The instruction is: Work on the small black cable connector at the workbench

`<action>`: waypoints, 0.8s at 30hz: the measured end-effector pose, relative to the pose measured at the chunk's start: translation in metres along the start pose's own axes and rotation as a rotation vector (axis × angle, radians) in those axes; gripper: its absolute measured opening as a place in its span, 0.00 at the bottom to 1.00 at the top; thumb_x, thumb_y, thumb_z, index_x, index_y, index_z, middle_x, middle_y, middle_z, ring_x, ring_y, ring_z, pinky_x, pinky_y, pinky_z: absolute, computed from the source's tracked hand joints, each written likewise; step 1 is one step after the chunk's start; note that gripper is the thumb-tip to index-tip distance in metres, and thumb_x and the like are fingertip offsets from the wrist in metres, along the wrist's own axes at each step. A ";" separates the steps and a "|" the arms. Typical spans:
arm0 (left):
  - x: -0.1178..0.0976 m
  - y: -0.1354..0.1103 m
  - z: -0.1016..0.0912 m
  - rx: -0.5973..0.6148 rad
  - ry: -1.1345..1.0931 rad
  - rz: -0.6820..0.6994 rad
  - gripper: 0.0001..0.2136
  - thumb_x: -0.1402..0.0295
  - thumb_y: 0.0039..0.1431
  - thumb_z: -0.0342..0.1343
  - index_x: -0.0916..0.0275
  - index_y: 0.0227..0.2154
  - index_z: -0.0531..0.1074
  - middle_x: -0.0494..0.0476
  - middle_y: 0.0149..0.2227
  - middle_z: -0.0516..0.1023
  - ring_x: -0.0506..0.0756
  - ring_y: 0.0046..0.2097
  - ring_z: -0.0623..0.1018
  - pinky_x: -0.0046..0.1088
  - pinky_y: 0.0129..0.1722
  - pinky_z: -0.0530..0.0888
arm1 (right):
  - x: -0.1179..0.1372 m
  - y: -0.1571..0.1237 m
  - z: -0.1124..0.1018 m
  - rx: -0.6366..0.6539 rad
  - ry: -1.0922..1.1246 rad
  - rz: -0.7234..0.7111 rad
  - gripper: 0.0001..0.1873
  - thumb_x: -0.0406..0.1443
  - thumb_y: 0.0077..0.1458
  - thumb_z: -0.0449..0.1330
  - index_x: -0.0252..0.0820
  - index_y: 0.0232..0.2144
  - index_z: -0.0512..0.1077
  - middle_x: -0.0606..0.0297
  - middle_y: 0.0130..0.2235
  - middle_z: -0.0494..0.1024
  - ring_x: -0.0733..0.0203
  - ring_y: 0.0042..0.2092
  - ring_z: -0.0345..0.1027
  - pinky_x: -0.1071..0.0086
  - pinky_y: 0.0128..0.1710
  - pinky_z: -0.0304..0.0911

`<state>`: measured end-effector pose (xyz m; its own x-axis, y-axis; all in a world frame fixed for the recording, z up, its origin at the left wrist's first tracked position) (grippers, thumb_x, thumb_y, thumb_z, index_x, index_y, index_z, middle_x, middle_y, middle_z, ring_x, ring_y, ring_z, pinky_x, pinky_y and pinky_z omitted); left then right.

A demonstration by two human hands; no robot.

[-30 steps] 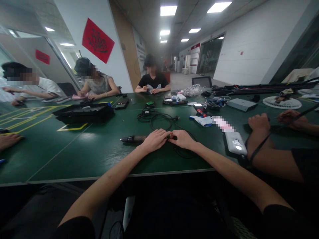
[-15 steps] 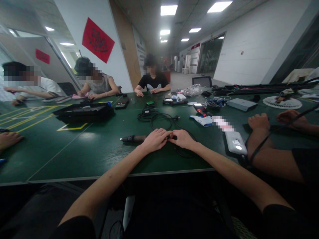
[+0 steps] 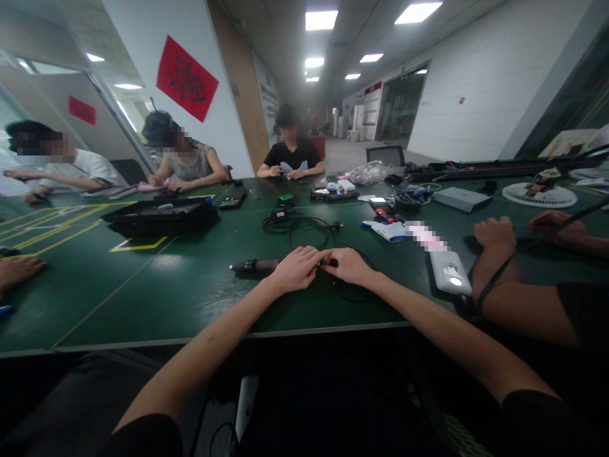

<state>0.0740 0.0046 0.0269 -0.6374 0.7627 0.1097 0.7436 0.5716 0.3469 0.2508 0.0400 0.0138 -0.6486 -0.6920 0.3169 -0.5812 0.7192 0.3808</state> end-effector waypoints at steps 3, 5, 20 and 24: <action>0.000 -0.001 0.000 0.002 0.000 0.011 0.29 0.71 0.69 0.48 0.58 0.72 0.52 0.61 0.53 0.76 0.61 0.56 0.73 0.41 0.56 0.69 | -0.001 0.000 0.000 0.000 -0.002 0.009 0.09 0.41 0.62 0.68 0.41 0.35 0.80 0.61 0.38 0.83 0.58 0.39 0.76 0.69 0.41 0.62; 0.001 -0.001 0.001 -0.015 0.006 -0.011 0.28 0.70 0.71 0.48 0.58 0.72 0.53 0.61 0.53 0.76 0.61 0.56 0.73 0.41 0.56 0.69 | -0.001 0.000 0.000 0.007 -0.002 0.007 0.09 0.41 0.62 0.68 0.41 0.35 0.80 0.62 0.38 0.83 0.59 0.38 0.76 0.69 0.41 0.63; 0.001 0.000 0.004 -0.031 0.031 0.030 0.29 0.70 0.69 0.49 0.59 0.72 0.53 0.62 0.52 0.76 0.61 0.58 0.72 0.41 0.58 0.68 | 0.000 0.000 -0.001 0.013 -0.006 0.010 0.09 0.41 0.62 0.68 0.41 0.35 0.80 0.61 0.38 0.83 0.58 0.39 0.76 0.69 0.41 0.63; 0.001 0.000 0.002 -0.043 0.029 0.005 0.28 0.69 0.71 0.47 0.60 0.72 0.53 0.62 0.53 0.76 0.61 0.57 0.73 0.41 0.58 0.69 | 0.000 0.000 -0.001 0.010 -0.002 0.010 0.08 0.40 0.62 0.68 0.42 0.35 0.80 0.62 0.38 0.83 0.59 0.39 0.76 0.69 0.41 0.62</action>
<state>0.0738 0.0064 0.0252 -0.6396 0.7562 0.1380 0.7380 0.5537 0.3858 0.2512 0.0402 0.0143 -0.6557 -0.6844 0.3187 -0.5795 0.7269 0.3686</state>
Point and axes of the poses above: each hand's wrist, its own y-axis towards the middle knuckle, its own z-axis out of the palm, x = y × z, the point moved 4 cm from there along y, towards the middle knuckle
